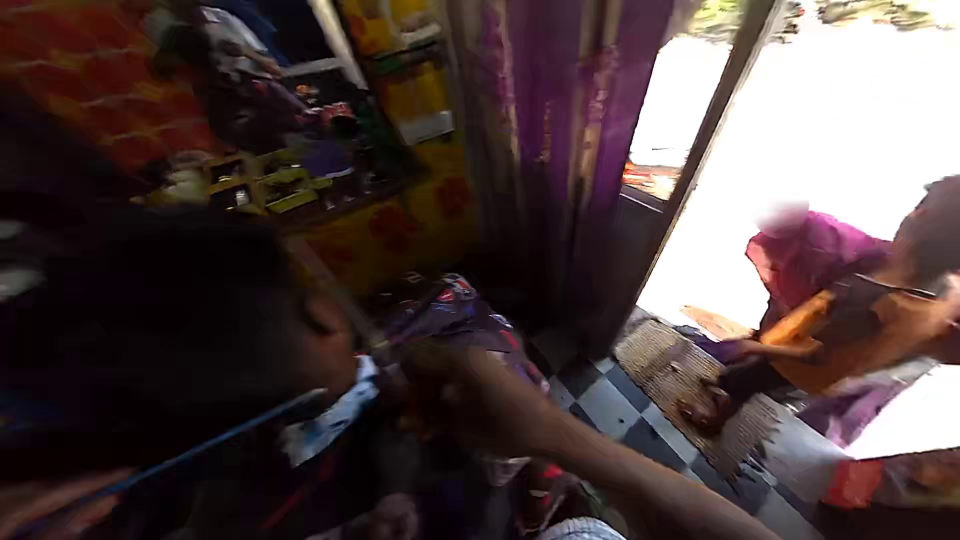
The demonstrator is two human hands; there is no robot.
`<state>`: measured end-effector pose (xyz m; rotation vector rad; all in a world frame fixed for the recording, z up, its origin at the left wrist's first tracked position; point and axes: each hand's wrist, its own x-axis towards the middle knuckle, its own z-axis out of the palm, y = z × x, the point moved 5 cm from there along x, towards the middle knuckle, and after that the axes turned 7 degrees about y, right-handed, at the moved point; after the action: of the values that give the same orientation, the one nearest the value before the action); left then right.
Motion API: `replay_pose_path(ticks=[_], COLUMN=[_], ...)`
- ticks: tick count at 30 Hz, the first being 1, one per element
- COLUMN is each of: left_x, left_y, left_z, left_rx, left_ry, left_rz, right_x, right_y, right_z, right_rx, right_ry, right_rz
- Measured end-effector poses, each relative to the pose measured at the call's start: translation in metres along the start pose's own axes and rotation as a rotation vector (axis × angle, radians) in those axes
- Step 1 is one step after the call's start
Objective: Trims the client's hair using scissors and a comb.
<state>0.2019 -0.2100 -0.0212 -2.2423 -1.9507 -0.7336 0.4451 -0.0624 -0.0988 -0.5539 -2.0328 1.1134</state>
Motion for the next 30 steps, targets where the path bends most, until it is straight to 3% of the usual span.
replay_pose_path(ticks=[3, 6, 8, 19, 30], left_x=[-0.034, -0.03, -0.019, 0.012, 0.013], left_y=[-0.063, -0.07, -0.065, -0.044, -0.022], left_z=[-0.021, -0.037, -0.046, -0.058, -0.059], left_rx=[0.226, 0.319, 0.322, 0.366, 0.476], left_ry=[0.209, 0.285, 0.293, 0.353, 0.421], left_rz=[0.023, -0.013, 0.006, 0.119, 0.154], right_x=[0.016, 0.039, 0.05, 0.07, 0.088], right_y=[0.018, 0.033, 0.037, 0.027, 0.019], right_z=[-0.029, -0.041, -0.037, 0.019, 0.049], right_rx=[-0.362, -0.663, -0.757, -0.898, -0.975], right_ry=[0.116, 0.275, 0.248, 0.205, 0.11], right_rz=[0.008, -0.122, -0.191, -0.499, -0.52])
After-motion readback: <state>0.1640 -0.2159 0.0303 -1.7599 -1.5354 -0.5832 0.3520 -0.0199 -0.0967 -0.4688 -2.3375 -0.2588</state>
